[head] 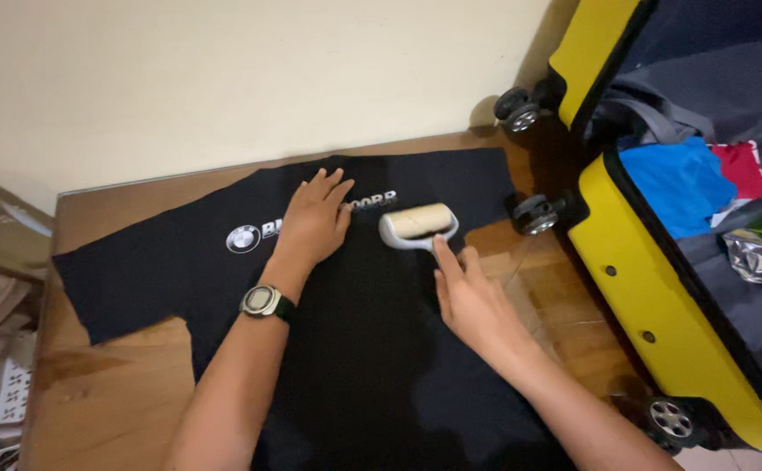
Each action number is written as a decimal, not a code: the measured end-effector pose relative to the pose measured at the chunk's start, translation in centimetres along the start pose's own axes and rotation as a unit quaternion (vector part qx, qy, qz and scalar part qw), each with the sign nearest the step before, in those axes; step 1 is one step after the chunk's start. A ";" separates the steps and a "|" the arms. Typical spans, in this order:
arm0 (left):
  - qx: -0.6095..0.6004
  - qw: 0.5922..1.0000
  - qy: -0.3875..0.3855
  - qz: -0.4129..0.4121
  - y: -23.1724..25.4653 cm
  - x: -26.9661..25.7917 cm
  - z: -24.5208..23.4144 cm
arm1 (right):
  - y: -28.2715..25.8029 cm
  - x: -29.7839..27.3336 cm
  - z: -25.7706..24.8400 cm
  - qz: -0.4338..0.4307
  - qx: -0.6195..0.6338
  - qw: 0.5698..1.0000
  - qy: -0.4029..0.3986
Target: The person lays a black t-shirt flat on a wooden table and uses a lint roller to remove lint from the front and back surfaces. The person repeatedly rolls the lint roller across the shirt, adjusts the shirt's position, and continues rolling until the entire surface is covered.
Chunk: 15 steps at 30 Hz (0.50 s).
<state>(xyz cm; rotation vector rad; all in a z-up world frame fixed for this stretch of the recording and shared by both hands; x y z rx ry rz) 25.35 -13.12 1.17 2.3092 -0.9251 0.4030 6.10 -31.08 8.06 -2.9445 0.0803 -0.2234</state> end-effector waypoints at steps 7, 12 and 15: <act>0.023 0.999 -0.003 -0.042 -0.6 1.3 1.8 | 0.9 -1.5 -0.7 -0.017 -0.114 0.986 -0.123; 0.031 0.998 -0.005 -0.046 -0.5 0.9 1.6 | -0.2 3.4 -1.1 -0.054 -0.124 0.989 -0.060; 0.024 0.998 -0.004 -0.050 -0.4 1.1 1.4 | -0.4 7.8 -0.1 -0.014 -0.086 0.994 -0.066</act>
Point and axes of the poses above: each hand's wrist, its own x-axis towards the middle knuckle, its own z-axis out of the palm, y = z × x, the point moved 5 cm from there along x, towards the middle knuckle, and after that the axes turned 7 degrees about -x, right-handed, at the moved point
